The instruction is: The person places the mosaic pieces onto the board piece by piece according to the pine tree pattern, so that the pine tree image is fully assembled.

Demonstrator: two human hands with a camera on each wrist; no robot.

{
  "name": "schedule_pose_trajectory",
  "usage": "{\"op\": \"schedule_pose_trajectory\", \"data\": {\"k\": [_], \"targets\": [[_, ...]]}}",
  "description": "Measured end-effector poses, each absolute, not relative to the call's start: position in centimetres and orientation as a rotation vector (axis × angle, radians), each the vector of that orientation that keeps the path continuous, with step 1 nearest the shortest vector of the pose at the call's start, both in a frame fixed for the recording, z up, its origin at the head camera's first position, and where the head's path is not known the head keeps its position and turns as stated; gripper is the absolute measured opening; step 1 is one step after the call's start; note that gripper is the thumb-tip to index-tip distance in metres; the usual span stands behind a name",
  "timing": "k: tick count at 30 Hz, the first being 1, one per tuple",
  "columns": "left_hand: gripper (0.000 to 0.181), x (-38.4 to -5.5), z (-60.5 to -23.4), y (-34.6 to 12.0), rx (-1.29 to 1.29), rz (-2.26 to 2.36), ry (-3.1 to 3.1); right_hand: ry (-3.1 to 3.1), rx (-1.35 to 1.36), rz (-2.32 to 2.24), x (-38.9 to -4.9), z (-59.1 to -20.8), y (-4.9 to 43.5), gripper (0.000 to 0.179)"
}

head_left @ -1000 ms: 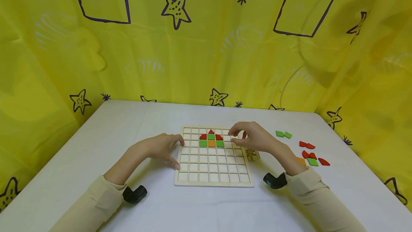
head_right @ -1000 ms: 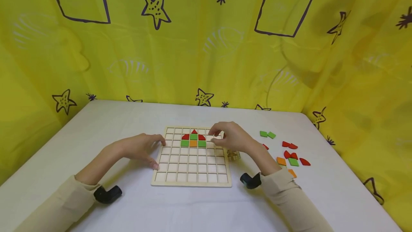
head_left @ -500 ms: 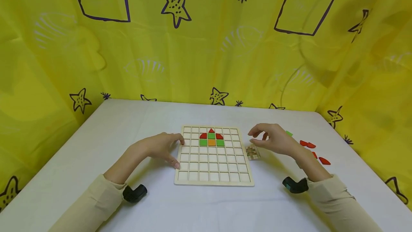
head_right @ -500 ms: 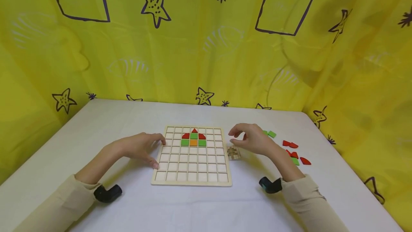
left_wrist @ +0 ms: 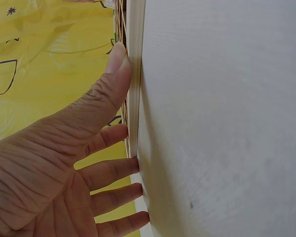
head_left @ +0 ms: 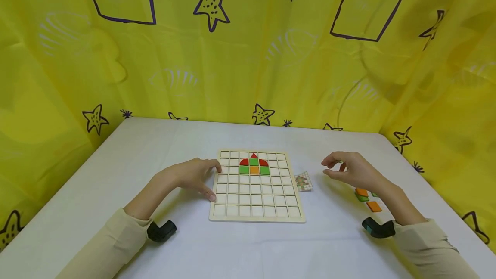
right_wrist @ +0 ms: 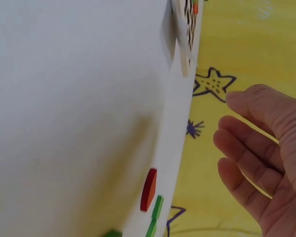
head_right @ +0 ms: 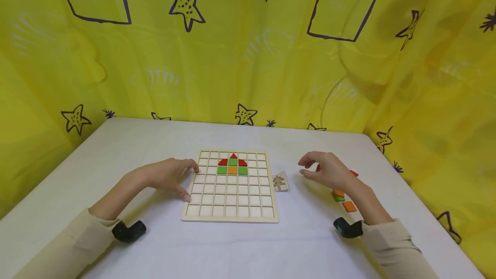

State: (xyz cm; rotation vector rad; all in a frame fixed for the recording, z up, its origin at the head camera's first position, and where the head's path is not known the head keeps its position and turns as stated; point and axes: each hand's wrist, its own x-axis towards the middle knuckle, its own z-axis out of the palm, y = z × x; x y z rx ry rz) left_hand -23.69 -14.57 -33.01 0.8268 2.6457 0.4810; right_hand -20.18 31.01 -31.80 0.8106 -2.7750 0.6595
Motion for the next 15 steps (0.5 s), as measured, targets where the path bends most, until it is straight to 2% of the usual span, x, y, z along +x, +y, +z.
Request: {"op": "schedule_pose_trajectory", "data": {"k": [15], "targets": [[0.071,-23.6,-32.8,-14.5,0.815,0.477,2.644,-2.828,0.689,0.557,-19.2,-32.3,35.4,0.015]]}}
